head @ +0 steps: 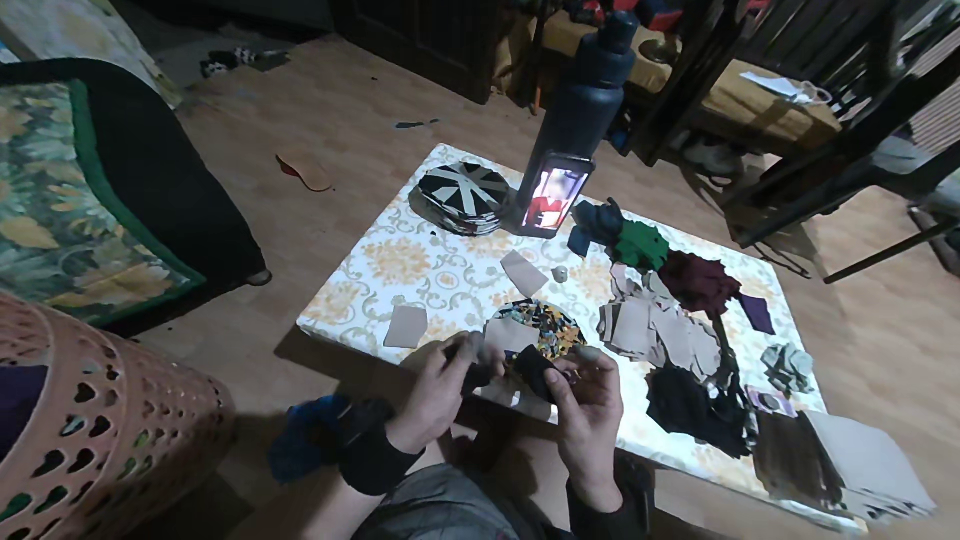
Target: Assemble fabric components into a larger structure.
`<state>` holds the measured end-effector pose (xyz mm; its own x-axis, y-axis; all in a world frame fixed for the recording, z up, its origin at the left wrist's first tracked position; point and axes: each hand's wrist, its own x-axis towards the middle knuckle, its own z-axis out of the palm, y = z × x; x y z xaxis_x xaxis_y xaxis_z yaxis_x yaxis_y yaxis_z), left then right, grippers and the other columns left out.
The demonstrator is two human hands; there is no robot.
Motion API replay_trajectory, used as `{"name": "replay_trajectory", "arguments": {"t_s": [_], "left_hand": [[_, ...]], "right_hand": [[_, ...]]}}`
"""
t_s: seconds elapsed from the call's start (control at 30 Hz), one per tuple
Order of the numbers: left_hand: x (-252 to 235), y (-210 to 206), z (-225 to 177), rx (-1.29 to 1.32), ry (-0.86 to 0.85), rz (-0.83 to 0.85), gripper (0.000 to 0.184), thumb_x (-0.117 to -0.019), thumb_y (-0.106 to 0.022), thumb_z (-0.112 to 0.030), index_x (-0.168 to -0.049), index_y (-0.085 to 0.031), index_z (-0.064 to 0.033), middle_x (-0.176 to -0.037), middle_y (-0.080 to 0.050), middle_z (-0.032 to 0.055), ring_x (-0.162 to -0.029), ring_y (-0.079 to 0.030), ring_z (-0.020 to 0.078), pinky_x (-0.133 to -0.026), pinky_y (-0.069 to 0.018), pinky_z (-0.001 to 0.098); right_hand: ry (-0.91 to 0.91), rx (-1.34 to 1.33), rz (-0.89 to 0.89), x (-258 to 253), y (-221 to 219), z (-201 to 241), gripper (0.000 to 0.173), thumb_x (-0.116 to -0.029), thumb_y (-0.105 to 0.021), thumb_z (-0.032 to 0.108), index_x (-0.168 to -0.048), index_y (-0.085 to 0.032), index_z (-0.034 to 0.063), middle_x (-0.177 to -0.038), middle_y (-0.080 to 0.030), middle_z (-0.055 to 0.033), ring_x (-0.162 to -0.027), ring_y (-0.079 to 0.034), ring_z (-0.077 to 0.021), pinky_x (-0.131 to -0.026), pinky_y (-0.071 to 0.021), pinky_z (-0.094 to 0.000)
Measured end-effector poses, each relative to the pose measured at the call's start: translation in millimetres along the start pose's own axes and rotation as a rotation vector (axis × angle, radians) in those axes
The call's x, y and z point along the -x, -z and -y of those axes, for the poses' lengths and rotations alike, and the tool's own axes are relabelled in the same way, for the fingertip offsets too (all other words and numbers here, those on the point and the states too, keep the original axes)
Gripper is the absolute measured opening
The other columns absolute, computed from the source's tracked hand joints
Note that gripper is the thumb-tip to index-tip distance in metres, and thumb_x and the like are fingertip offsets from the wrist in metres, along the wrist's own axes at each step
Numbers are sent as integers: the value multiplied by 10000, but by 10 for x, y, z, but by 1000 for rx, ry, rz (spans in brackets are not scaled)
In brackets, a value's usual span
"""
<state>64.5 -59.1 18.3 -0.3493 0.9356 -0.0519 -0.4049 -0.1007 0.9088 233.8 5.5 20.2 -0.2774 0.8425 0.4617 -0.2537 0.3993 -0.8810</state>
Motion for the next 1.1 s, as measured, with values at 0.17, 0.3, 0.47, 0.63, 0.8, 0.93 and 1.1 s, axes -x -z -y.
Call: {"name": "replay_trajectory", "arguments": {"t_s": [0.17,0.3,0.47,0.63,0.8,0.93,1.1], "left_hand": [[-83,103,-95,-130,120,137,323,-1098,-407,-207,-1274,-616,-35,-986,-678,11,-587,-561,33,-560,-513,184],[-191,111,-232,-240,82,238,142,-977,-653,-161,-1082,-695,-75,-779,-628,-78,-539,-485,-21,-495,-418,139],[-290,113,-302,-561,-237,128,159,-900,-752,-120,-1044,-698,-80,-854,-689,-51,-667,-606,-16,-595,-509,149],[-291,139,-104,-898,-338,40,344,-949,-686,-261,-1249,-636,-100,-767,-675,-45,-643,-603,44,-627,-515,253],[-282,85,-63,-1240,-220,64,481,-1012,-613,-284,-1449,-544,-95,-854,-700,112,-770,-684,308,-706,-544,527],[-332,203,-67,-1210,-357,-66,363,-1047,-552,-266,-1380,-615,-134,-864,-699,83,-718,-672,259,-654,-551,494],[-385,353,-6,-1038,-528,-119,256,-1014,-603,-246,-1190,-721,-103,-956,-689,34,-738,-618,78,-661,-527,250]], "right_hand": [[12,80,271,-187,101,19,383,-962,-626,12,-1312,-479,-42,-1005,-695,-6,-910,-672,-75,-836,-589,-267],[-22,135,373,-373,69,29,388,-963,-631,22,-1318,-491,-42,-993,-687,-18,-888,-673,-80,-804,-594,-269],[25,227,343,-547,7,-18,458,-939,-667,17,-1356,-484,-32,-985,-702,-49,-853,-689,-101,-778,-603,-281],[-40,379,406,-647,-10,-167,470,-920,-696,21,-1356,-523,-18,-956,-703,-53,-796,-681,-89,-730,-596,-261],[-194,604,534,-705,-10,-324,511,-921,-713,42,-1401,-537,36,-1001,-728,-89,-822,-713,-176,-781,-602,-372],[-223,609,556,-713,-1,-340,515,-926,-711,56,-1410,-538,55,-1009,-728,-81,-841,-716,-175,-792,-604,-377],[-209,598,558,-723,-2,-333,510,-923,-713,42,-1403,-542,56,-1001,-728,-72,-838,-711,-167,-783,-598,-358]]}}
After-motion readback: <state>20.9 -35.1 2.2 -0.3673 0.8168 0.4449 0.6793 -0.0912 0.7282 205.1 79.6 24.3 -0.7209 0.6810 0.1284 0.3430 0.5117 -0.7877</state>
